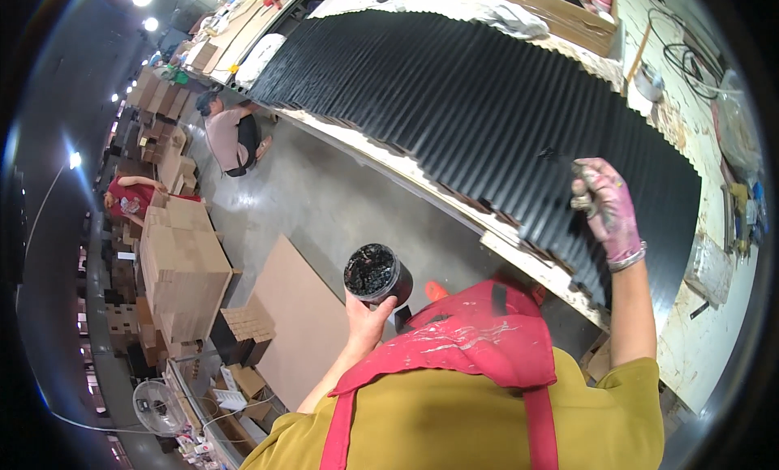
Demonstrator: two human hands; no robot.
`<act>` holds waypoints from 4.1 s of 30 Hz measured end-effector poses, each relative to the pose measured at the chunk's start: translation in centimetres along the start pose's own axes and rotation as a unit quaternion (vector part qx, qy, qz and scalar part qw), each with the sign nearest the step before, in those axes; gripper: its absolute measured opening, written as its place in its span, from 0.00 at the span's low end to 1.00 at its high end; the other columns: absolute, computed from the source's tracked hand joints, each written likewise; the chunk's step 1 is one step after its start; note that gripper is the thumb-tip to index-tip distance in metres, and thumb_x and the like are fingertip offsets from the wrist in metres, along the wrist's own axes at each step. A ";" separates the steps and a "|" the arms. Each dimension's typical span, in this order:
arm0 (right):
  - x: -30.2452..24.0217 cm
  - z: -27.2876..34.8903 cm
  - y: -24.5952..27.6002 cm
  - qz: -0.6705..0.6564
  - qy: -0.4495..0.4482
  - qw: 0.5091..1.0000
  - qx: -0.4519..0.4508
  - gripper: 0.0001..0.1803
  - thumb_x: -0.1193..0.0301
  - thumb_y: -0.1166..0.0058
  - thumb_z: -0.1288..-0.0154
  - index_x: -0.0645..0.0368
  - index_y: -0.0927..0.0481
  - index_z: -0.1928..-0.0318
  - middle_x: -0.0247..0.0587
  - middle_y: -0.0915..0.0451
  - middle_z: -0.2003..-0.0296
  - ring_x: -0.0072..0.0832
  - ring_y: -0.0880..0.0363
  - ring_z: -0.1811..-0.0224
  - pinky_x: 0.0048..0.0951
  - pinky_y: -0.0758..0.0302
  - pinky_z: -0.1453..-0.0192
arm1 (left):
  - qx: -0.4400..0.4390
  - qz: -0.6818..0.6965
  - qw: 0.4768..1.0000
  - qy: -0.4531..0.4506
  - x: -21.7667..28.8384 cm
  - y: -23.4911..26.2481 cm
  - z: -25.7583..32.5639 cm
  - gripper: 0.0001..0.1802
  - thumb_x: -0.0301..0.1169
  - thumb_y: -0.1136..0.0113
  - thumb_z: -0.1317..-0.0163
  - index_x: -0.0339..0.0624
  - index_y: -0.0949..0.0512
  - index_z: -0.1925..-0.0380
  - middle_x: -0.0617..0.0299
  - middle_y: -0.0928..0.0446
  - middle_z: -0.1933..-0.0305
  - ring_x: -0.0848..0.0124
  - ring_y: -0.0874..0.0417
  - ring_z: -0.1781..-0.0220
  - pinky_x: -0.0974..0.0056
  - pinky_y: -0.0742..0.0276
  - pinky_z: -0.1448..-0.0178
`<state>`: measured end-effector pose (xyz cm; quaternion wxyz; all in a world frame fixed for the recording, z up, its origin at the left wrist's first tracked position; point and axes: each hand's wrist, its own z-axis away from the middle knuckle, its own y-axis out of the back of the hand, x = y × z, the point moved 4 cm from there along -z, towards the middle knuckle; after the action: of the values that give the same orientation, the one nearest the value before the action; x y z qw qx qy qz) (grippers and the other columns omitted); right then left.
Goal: The person applies a black liquid from a container onto a slatted black panel using a brush and then wipes the surface with a white cloth.
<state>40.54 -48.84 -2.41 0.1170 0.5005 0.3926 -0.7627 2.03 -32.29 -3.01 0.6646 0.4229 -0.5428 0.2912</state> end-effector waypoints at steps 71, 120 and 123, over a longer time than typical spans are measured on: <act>10.8 -28.2 -29.6 0.206 -0.043 0.959 -0.189 0.08 0.70 0.52 0.32 0.61 0.24 0.59 0.28 0.26 0.74 0.10 0.31 0.75 0.12 0.34 0.72 | 0.175 0.026 0.975 0.131 -3.0 13.8 -19.8 0.37 0.23 0.34 0.58 0.34 0.37 0.44 0.53 0.29 0.48 0.63 0.27 0.45 0.59 0.36 0.37; 10.1 -38.9 -43.6 0.036 0.004 0.999 -0.006 0.09 0.72 0.50 0.35 0.64 0.25 0.57 0.35 0.24 0.75 0.18 0.29 0.77 0.18 0.31 0.73 | -0.194 0.155 0.968 -0.046 0.4 23.0 -57.0 0.54 0.22 0.30 0.61 0.37 0.53 0.35 0.51 0.34 0.41 0.62 0.30 0.40 0.58 0.33 0.37; 9.5 -38.0 -42.9 -0.034 0.030 0.999 0.030 0.11 0.72 0.49 0.35 0.64 0.26 0.55 0.36 0.24 0.73 0.19 0.28 0.75 0.19 0.30 0.71 | -0.233 0.076 0.960 -0.137 4.3 21.9 -65.9 0.45 0.24 0.31 0.57 0.36 0.45 0.38 0.53 0.30 0.46 0.65 0.29 0.43 0.62 0.32 0.39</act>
<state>37.02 8.90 2.90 0.0642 0.5128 0.3898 -0.7622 15.86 35.63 3.09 0.6398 0.2498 -0.7120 0.1461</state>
